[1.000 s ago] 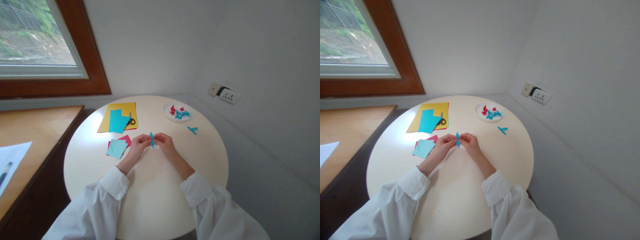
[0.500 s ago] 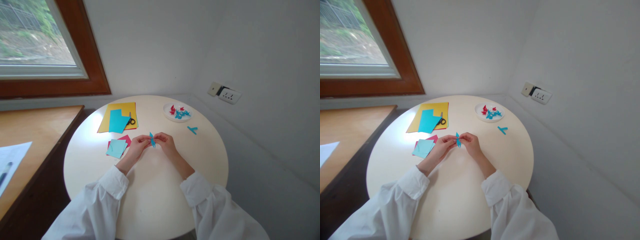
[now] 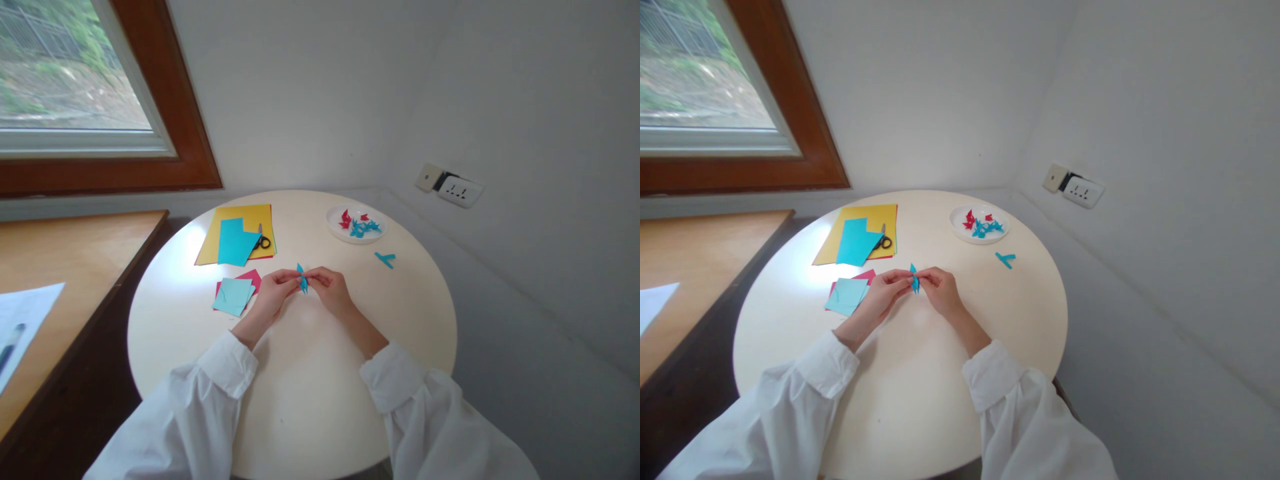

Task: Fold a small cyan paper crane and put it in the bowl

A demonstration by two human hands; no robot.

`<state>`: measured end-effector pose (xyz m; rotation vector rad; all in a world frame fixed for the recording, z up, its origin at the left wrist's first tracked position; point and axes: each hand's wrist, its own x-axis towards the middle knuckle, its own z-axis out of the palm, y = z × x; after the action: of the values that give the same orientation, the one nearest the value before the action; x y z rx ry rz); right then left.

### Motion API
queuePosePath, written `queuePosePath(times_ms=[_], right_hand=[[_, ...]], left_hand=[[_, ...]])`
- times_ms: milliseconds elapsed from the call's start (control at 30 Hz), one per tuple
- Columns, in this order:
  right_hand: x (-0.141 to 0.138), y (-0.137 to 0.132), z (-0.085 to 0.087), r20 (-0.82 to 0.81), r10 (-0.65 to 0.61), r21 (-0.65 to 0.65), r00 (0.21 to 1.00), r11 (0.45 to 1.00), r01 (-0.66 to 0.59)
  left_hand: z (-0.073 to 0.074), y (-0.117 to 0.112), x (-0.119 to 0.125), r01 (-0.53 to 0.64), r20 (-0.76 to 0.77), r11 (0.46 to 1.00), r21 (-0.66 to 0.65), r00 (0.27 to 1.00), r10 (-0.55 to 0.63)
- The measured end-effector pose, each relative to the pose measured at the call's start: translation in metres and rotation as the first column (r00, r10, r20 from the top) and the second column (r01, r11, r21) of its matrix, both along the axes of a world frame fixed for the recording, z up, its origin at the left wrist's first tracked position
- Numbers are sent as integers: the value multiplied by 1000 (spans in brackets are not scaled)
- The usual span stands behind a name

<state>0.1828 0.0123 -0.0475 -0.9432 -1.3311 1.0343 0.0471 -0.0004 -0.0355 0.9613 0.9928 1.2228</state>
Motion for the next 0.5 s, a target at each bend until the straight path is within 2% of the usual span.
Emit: queuePosePath(times_ms=[500], right_hand=[[-5, 5, -8, -209, 47, -169, 977, 982, -83]], left_hand=[[1, 0, 2, -119, -154, 990, 69, 980, 128]])
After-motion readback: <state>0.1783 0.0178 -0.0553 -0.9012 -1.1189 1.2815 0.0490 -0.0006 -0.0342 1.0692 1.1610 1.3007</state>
